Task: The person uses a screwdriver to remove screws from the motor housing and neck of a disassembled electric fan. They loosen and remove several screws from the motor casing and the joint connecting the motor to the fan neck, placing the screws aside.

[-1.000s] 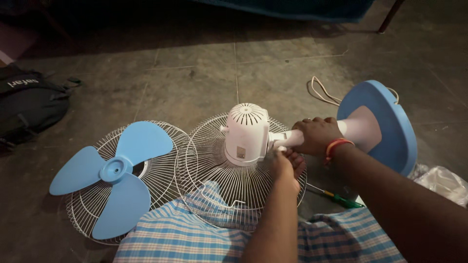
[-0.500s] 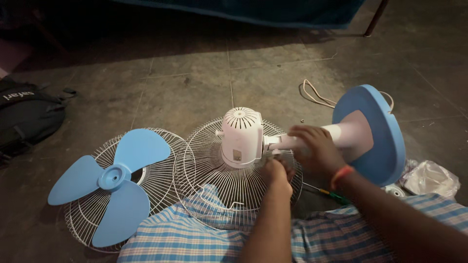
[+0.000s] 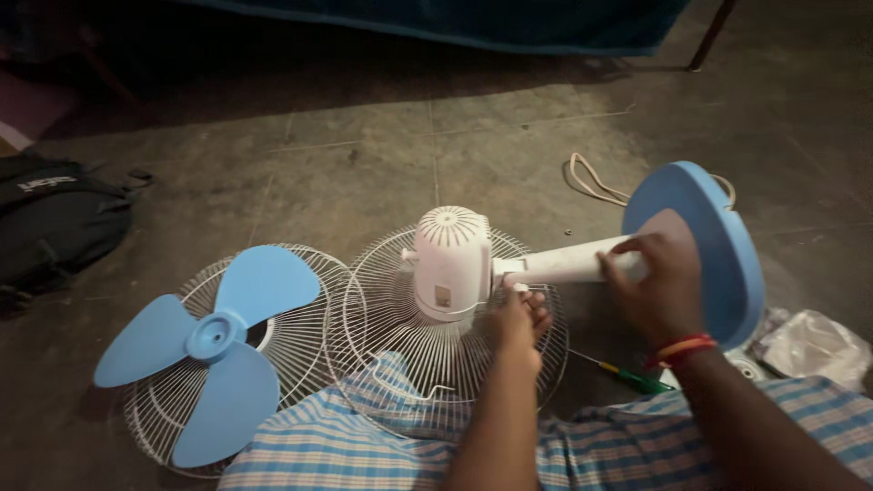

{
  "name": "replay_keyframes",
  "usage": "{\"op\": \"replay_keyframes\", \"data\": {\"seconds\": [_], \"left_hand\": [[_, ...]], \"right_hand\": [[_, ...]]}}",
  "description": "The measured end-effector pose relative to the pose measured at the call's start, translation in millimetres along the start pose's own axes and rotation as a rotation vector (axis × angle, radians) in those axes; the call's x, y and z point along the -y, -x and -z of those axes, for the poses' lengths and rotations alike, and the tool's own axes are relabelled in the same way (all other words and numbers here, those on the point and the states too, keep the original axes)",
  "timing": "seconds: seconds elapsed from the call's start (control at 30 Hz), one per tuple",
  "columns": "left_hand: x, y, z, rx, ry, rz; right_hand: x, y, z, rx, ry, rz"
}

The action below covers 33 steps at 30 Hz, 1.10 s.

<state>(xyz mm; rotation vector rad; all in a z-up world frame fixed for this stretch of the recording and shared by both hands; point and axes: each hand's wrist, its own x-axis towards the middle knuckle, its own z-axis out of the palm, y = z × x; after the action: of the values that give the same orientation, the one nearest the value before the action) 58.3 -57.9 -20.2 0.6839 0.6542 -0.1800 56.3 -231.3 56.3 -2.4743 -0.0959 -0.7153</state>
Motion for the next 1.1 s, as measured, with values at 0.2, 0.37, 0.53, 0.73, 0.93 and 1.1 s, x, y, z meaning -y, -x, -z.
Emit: {"op": "replay_keyframes", "data": {"seconds": [0.2,0.37,0.53,0.73,0.93,1.1], "left_hand": [[-27.5,28.4,0.2,-0.162,-0.469,-0.147],[-27.6,41.4,-14.5,-0.17,-0.677,-0.219],[-22.7,26.6,-11.4,-0.069,-0.464,-0.165],[-22.6,11.8,9.8,0.206,-0.238,0.098],[-24.6,28.6,0.3,-0.2,-0.572,-0.204],[-13.4,20.5,-2.4,-0.202,-0.57,-0.321]], "right_hand": [[-74.1,-1.6,-38.0,0.97,0.421,-0.078],[-121.0,39.5,-62.7,1.222,0.583,-0.028],[-119.2,27.8,-59.7,1.19,0.55,0.009],[-63.6,-18.6,18.9,0.913,0.008,0.026],[23.8,-69.8,18.0,0.546,0.332,0.345],[46.7,-74.8,-30.1,0.641,0.53,0.401]]}}
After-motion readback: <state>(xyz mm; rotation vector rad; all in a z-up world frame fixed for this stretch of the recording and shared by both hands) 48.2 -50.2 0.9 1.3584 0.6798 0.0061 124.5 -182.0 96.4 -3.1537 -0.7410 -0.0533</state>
